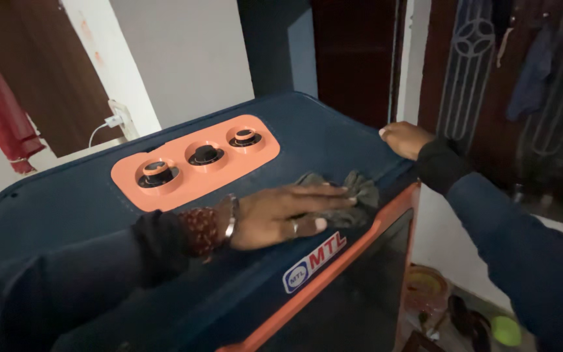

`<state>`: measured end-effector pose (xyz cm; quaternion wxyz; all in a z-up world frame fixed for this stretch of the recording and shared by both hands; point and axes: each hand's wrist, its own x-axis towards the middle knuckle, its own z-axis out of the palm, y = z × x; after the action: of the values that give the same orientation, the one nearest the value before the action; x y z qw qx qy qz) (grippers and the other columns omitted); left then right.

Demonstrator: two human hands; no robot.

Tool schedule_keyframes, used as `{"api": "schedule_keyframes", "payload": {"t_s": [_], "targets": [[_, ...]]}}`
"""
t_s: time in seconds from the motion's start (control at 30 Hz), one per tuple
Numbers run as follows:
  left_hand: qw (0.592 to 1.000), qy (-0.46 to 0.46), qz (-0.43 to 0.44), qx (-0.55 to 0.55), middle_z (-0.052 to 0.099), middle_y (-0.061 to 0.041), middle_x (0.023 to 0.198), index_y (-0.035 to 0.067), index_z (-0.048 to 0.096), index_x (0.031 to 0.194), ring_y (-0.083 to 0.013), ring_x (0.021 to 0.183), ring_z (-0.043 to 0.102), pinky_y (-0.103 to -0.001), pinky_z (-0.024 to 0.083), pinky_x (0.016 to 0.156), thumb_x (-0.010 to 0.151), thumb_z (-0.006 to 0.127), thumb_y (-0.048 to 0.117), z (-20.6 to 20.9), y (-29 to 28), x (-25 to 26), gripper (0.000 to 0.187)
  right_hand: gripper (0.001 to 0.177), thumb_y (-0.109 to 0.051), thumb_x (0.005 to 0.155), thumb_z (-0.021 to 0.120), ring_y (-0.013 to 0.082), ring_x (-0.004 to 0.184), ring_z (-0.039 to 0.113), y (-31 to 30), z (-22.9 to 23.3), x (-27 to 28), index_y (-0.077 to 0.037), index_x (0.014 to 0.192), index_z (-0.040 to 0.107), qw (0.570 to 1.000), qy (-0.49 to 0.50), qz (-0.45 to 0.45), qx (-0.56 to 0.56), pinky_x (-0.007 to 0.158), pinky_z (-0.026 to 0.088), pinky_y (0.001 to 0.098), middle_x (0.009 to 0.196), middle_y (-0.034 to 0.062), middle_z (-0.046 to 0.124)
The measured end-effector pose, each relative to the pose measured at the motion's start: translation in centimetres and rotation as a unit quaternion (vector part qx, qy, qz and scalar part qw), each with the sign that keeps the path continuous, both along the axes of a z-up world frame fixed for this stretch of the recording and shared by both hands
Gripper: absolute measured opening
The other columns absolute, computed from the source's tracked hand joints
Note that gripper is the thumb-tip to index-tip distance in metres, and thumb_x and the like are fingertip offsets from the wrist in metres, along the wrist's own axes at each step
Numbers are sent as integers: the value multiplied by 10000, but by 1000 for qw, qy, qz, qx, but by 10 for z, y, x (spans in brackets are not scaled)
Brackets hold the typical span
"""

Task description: The person cleans the exterior of a blue air cooler using a cloth, wiping the sides, top panel, and around the control knobs.

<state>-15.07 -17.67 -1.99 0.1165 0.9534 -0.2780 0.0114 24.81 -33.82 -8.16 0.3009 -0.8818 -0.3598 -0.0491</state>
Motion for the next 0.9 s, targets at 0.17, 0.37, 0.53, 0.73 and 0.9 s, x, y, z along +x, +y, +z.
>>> {"api": "schedule_keyframes", "payload": {"t_s": [0.17, 0.37, 0.53, 0.73, 0.9], "targets": [[1000, 7, -18, -23, 317, -165, 1688, 174, 356, 1598, -350, 1574, 263, -540, 234, 1250, 1046, 296, 554, -2, -11, 27, 673, 444, -339, 1058, 408, 381, 1104, 615, 3, -3, 9, -10, 1125, 699, 996, -86, -10, -36, 966, 453, 488, 1217, 208, 681], [1000, -17, -10, 2, 269, -173, 1676, 151, 303, 1600, -362, 1539, 252, -563, 182, 1217, 1028, 288, 555, -11, -30, 138, 701, 376, -273, 1007, 477, 332, 1024, 674, 3, -13, 27, 4, 1053, 727, 997, -5, 23, 69, 943, 497, 442, 1105, 189, 745], [997, -62, -5, 36, 291, -164, 1664, 151, 335, 1586, -355, 1545, 259, -551, 194, 1228, 1041, 304, 518, -23, -30, 176, 658, 340, -144, 940, 492, 283, 1023, 700, 4, -19, 54, -14, 1104, 760, 987, 86, 58, 127, 924, 524, 382, 1129, 153, 767], [993, -104, 35, 42, 358, -117, 1648, 184, 368, 1574, -359, 1503, 326, -538, 259, 1222, 1032, 346, 492, -24, -38, 146, 625, 329, -118, 939, 503, 273, 1012, 702, -2, -21, 48, -10, 1123, 754, 986, 77, 50, 136, 917, 529, 375, 1118, 143, 767], [995, -91, 14, 40, 365, -118, 1658, 193, 354, 1594, -376, 1481, 345, -546, 249, 1241, 1040, 362, 462, -13, -23, 84, 616, 338, -125, 971, 476, 286, 1003, 705, -2, -20, 46, 9, 1116, 750, 992, 22, 65, 107, 928, 525, 396, 1099, 165, 767]]}}
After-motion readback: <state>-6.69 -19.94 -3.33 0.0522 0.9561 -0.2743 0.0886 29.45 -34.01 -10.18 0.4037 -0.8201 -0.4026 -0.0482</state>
